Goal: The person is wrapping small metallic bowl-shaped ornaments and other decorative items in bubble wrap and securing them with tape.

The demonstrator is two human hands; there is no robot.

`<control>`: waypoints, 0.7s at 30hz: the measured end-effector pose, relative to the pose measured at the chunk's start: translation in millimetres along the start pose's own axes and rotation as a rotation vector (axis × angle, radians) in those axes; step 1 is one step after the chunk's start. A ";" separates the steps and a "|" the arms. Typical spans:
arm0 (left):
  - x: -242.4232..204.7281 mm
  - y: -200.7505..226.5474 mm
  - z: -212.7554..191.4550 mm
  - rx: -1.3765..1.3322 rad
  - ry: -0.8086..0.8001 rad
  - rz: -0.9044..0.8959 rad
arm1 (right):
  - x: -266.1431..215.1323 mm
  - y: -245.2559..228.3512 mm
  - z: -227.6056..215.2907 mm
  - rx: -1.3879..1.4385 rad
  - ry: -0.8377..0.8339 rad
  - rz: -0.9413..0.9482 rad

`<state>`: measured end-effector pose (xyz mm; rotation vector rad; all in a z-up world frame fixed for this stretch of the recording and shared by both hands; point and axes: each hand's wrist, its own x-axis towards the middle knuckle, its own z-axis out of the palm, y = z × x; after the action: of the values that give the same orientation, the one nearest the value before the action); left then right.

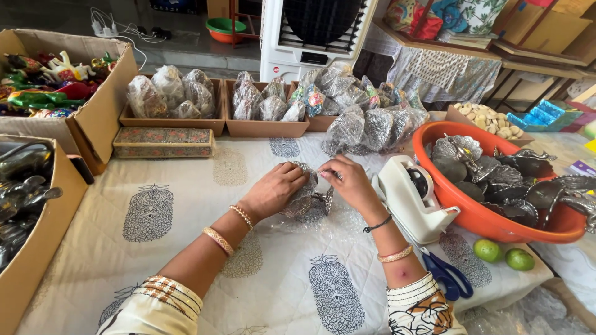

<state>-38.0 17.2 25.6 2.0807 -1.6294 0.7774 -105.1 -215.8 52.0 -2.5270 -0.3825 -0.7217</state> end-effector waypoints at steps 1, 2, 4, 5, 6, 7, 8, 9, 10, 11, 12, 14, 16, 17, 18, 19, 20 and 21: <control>-0.2 -0.3 1.2 -0.001 -0.003 0.003 | -1.7 -2.9 -1.4 0.001 0.003 0.003; -0.3 -1.0 2.3 -0.002 0.018 0.005 | -2.7 -5.8 -2.8 0.026 -0.035 -0.015; 0.0 -0.7 2.0 -0.005 0.037 0.008 | -4.4 -12.4 -6.0 0.053 -0.072 -0.031; 0.4 0.3 0.7 0.034 0.022 0.005 | -5.1 -16.2 -7.9 0.066 -0.113 -0.051; 0.1 2.2 -0.1 0.071 0.006 0.001 | -6.7 -20.1 -9.7 0.080 -0.156 -0.070; -0.7 2.9 2.1 0.069 0.004 0.001 | -7.6 -19.7 -9.5 0.082 -0.156 -0.067; 0.0 2.3 3.6 0.090 0.006 0.001 | -6.7 -19.0 -9.9 0.052 -0.136 -0.151; 0.5 1.8 4.9 0.111 0.009 0.001 | -5.9 -18.5 -10.2 0.021 -0.117 -0.235; 0.3 1.7 5.7 0.110 0.008 0.002 | -6.2 -17.8 -9.6 0.022 -0.117 -0.233; -0.1 1.7 6.2 0.133 -0.026 -0.006 | -6.6 -17.4 -8.9 0.038 -0.146 -0.215; 0.6 1.2 6.5 0.159 -0.058 -0.014 | -5.7 -16.6 -9.2 0.052 -0.174 -0.199; 1.7 5.2 1.6 0.155 -0.011 -0.007 | -5.6 -14.9 -8.6 0.042 -0.206 -0.123; 3.4 8.0 -2.3 0.151 0.034 0.000 | -5.6 -12.5 -6.9 0.032 -0.238 -0.046; 4.4 8.8 -3.8 0.134 0.006 -0.008 | -5.5 -11.2 -5.3 0.053 -0.222 -0.074; 4.9 9.1 -5.7 0.117 -0.022 -0.016 | -4.7 -10.1 -3.3 0.074 -0.206 -0.103; 5.1 7.6 -5.5 0.119 -0.021 -0.018 | -4.4 -6.9 -3.1 0.075 -0.207 -0.105; 3.9 7.4 -4.7 0.075 -0.003 -0.012 | -5.7 -3.7 -2.2 0.084 -0.219 -0.075; 2.5 7.0 -3.9 0.032 0.016 -0.007 | -7.0 -0.7 -1.1 0.092 -0.232 -0.045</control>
<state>-45.1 15.9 30.0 2.0954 -1.6109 0.8202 -111.6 -216.7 49.1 -2.5268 -0.5404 -0.4167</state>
